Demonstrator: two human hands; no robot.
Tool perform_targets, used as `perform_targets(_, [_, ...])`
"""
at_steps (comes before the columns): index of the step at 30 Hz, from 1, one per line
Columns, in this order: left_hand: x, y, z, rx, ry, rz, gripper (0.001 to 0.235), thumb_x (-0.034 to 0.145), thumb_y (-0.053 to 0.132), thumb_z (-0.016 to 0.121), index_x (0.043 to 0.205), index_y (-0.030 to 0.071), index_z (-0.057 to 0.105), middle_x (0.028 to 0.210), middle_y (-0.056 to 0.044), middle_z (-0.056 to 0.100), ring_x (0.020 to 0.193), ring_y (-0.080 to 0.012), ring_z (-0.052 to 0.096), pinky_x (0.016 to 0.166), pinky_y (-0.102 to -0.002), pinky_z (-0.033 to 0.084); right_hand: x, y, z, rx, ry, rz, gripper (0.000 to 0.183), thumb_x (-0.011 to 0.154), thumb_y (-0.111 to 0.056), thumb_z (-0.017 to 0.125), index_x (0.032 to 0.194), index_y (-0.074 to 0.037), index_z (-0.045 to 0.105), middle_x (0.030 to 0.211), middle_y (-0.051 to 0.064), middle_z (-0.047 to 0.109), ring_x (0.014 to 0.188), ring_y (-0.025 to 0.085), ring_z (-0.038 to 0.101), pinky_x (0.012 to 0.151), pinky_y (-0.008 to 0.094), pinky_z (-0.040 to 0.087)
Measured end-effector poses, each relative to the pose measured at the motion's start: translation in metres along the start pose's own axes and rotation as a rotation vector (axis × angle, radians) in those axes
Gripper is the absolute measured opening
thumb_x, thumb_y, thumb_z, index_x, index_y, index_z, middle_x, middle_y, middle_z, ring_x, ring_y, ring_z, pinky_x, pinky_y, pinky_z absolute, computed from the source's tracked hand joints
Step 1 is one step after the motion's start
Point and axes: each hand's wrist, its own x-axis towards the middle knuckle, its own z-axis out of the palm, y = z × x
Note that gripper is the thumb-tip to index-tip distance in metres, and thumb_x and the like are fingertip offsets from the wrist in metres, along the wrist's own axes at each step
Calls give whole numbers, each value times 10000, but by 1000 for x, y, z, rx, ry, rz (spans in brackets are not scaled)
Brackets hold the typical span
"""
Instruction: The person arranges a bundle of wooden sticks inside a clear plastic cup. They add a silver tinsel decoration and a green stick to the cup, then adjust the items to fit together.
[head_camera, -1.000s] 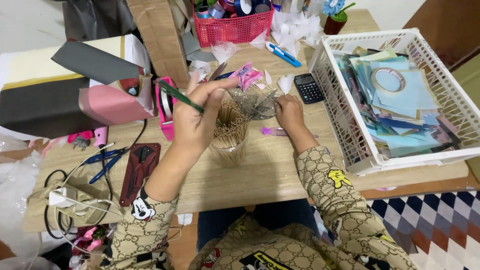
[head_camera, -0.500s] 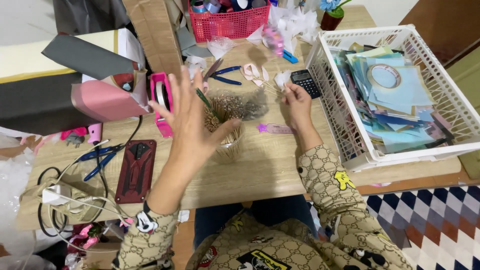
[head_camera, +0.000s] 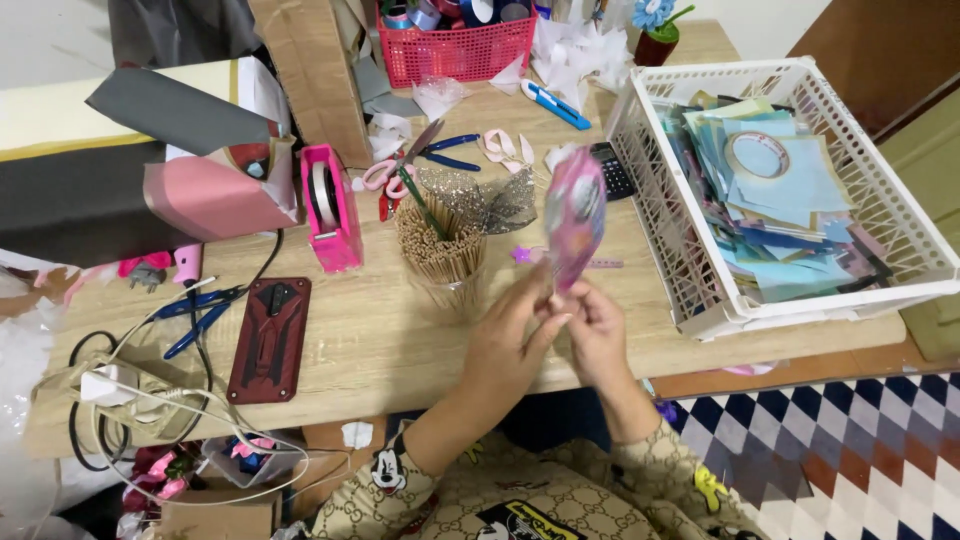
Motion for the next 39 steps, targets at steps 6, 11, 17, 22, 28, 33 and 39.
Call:
perform_targets(6, [-30,-32,-1,-27,-4,-114,149,978,199,667,945,92,765,744,-75,718,703,-296,735,634,-356,586,-9,-59,-3,-439,-263,-188,203,726,-74,902,920,-95,845,818,32,761,752,112,677,754,251,552])
perform_targets(11, [-31,-20,-27,-69,-75,-77,145,955,39,616,936,82,753,837,-80,742,773,-309,737,688,-363,594,27,-116,-19,-9,-376,-294,882,717,-202,843,1437,3,376,1404,334,532,1277,417,573,1018,458,535])
perform_targets(17, [-36,-9,-39,-63,-95,-87,169,958,-9,605,973,62,757,929,-83,775,871,-284,764,751,-338,607,12,-169,15,-303,-328,-364,383,729,81,802,1097,84,696,1014,242,753,924,289,741,841,371,609])
perform_targets(22, [-10,8,-73,79,0,89,256,996,88,641,1222,-30,654,1175,-241,705,1049,-314,739,1005,-349,643,40,-199,-9,-211,-340,-592,246,980,-30,713,1217,-20,651,1115,88,735,991,156,767,897,204,676])
perform_targets(28, [32,-5,-98,240,193,6,408,990,293,656,1283,16,595,1275,-143,633,1249,-309,567,1110,-450,456,63,-203,20,-128,-325,-838,309,918,-88,793,1193,-43,660,1109,79,725,908,113,726,761,178,640])
perform_targets(33, [72,-21,-100,262,74,-114,270,1033,167,581,1260,32,635,1116,-97,726,1024,-221,703,949,-363,588,66,-207,75,-136,-307,-868,347,965,-101,753,1245,17,586,1182,175,668,1080,249,694,942,313,635])
perform_targets(39, [93,-30,-111,11,62,-56,430,806,-133,659,1172,82,728,1054,-51,776,923,-161,716,788,-301,606,79,-209,114,-315,-516,-697,297,1005,7,726,1273,-1,598,1163,137,654,1026,187,636,864,257,555])
